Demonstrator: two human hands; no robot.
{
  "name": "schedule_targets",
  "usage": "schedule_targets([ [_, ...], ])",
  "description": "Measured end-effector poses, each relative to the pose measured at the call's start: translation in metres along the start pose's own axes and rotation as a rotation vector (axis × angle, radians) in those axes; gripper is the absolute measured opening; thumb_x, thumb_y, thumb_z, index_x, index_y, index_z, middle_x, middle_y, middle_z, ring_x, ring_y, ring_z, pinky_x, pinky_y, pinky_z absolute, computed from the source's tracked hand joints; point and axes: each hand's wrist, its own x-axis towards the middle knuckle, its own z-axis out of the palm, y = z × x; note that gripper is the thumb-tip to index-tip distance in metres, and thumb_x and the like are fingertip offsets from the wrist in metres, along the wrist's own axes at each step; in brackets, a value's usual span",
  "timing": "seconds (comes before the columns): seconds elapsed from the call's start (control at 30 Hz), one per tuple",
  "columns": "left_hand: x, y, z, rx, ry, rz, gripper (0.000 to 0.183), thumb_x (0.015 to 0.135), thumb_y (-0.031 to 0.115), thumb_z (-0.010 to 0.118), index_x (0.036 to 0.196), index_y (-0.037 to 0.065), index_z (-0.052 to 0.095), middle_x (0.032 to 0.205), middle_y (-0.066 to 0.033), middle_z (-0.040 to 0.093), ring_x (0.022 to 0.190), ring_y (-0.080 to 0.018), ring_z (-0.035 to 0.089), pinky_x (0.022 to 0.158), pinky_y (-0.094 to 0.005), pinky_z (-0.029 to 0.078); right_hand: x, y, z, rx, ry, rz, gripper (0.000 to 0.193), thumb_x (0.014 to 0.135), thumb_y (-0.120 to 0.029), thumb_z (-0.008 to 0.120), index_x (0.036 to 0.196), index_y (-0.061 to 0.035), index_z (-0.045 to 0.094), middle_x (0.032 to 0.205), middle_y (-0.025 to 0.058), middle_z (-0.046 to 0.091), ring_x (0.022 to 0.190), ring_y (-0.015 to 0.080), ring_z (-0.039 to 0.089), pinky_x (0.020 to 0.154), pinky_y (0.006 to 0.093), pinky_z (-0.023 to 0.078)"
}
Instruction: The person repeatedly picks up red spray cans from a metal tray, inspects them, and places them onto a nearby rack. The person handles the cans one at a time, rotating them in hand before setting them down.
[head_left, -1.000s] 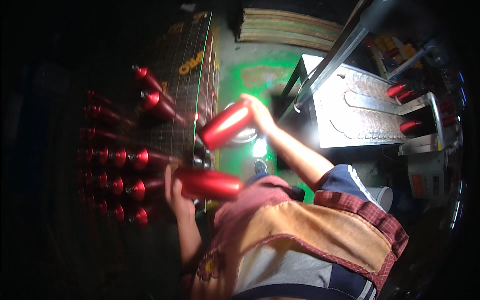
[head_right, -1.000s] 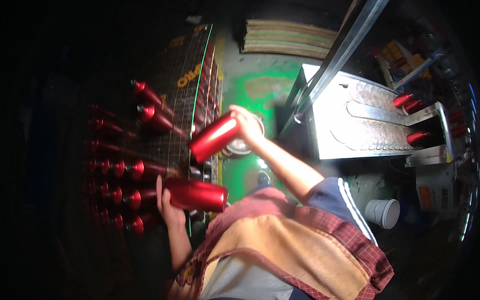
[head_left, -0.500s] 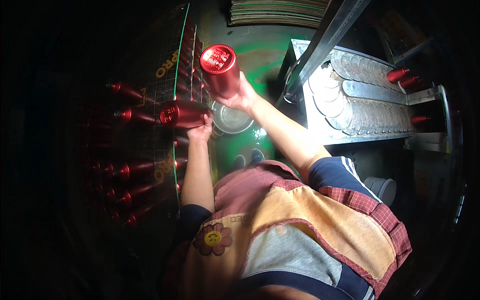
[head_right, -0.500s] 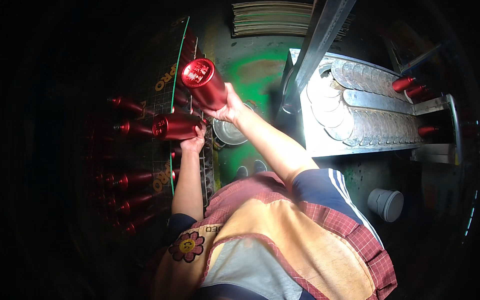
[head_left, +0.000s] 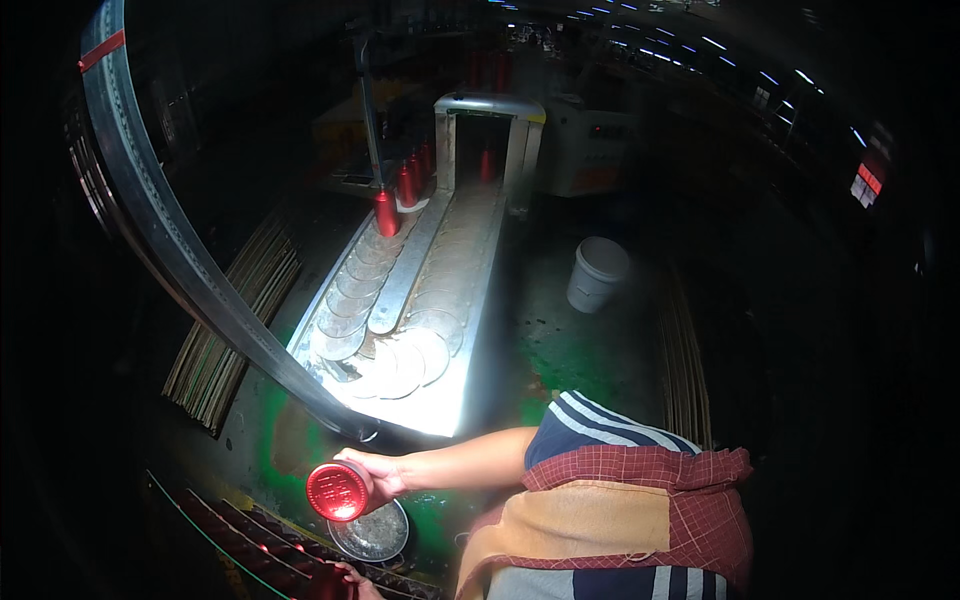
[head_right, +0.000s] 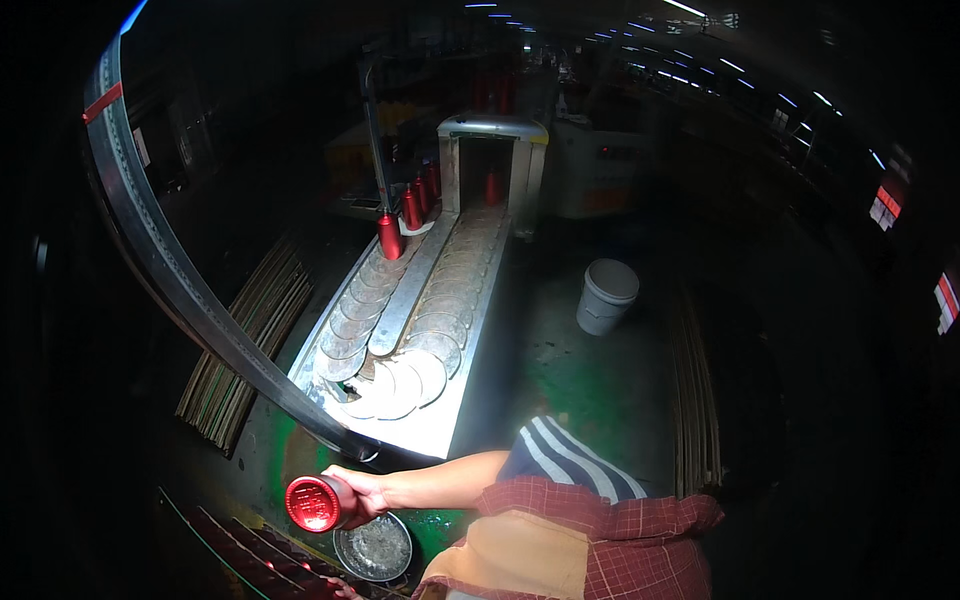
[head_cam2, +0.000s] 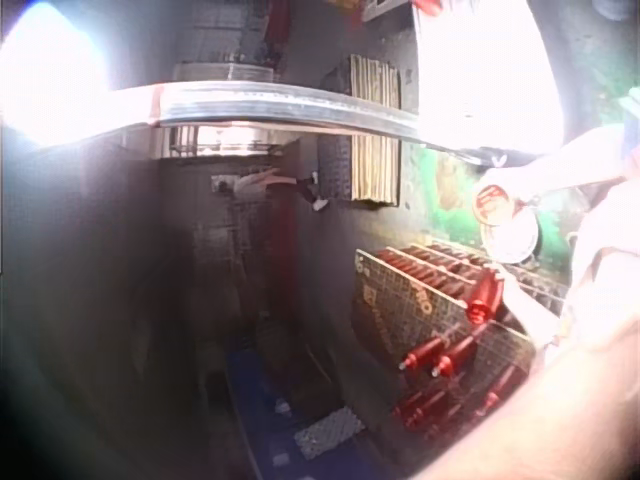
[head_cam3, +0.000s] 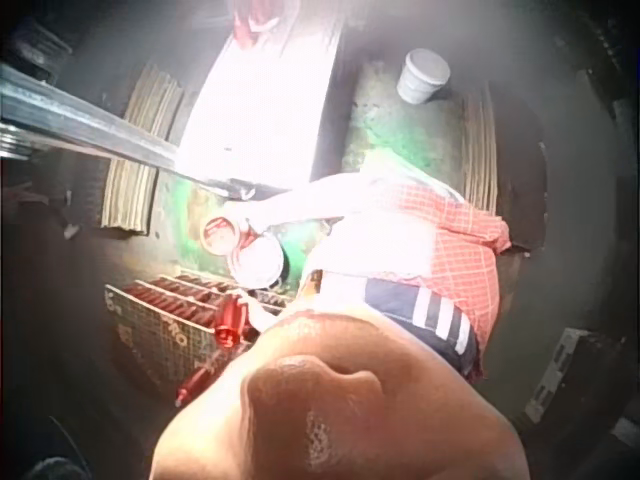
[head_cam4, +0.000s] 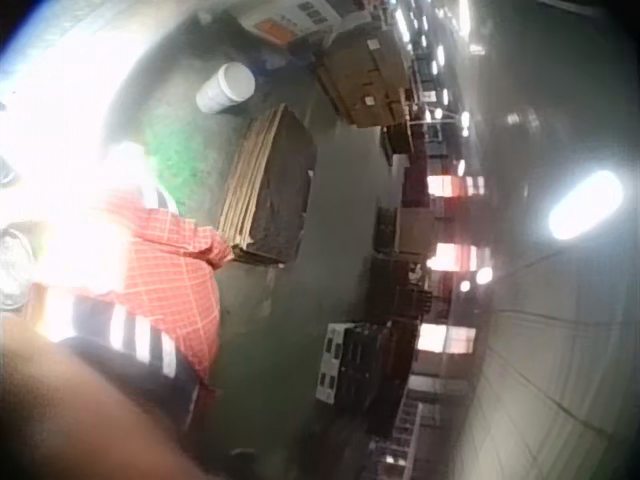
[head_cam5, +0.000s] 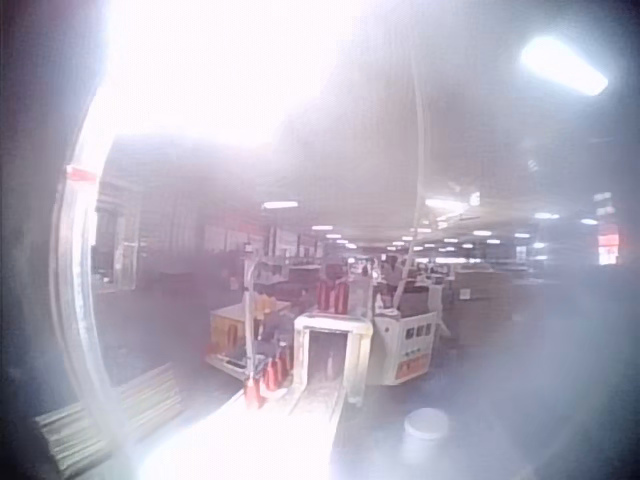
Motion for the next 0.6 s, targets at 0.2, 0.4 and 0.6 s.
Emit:
schedule_targets([
  [0.2, -0.034, -0.056, 0.111, 0.289, -0.217, 0.063, 0.048, 0.096, 0.028, 0.053, 0.133, -0.003, 0.049, 0.122, -0.0163, 0.059, 0.110, -0.0285, 0.058, 0.091, -0.0404, 0.052, -0.210, -0.096, -0.095, -0.008, 0.388, -0.487, 0.052, 0.089, -0.056, 0.053, 0.121, -0.0149, 0.058, 0.123, 0.0098, 0.062, 0.109, 0.0300, 0.060, 0.096, 0.0534, 0.047],
  [0.4, -0.029, -0.165, 0.229, 0.454, -0.331, 0.141, 0.050, 0.095, 0.029, 0.056, 0.133, -0.003, 0.049, 0.119, -0.0151, 0.060, 0.107, -0.0265, 0.059, 0.090, -0.0394, 0.052, -0.393, -0.311, -0.119, -0.590, 0.799, -1.168, 0.033, 0.095, -0.024, 0.058, 0.126, -0.0116, 0.060, 0.122, 0.0099, 0.060, 0.111, 0.0216, 0.058, 0.097, 0.0374, 0.049],
  [0.6, -0.034, -0.266, 0.415, 0.545, -0.365, 0.302, 0.052, 0.094, 0.029, 0.059, 0.134, -0.003, 0.049, 0.117, -0.0139, 0.062, 0.104, -0.0245, 0.060, 0.090, -0.0383, 0.052, -0.418, -0.509, -0.165, -1.468, 1.268, -1.272, 0.040, 0.075, -0.025, 0.077, 0.114, -0.0311, 0.071, 0.131, 0.0101, 0.048, 0.124, 0.0322, 0.045, 0.105, 0.0404, 0.041],
])
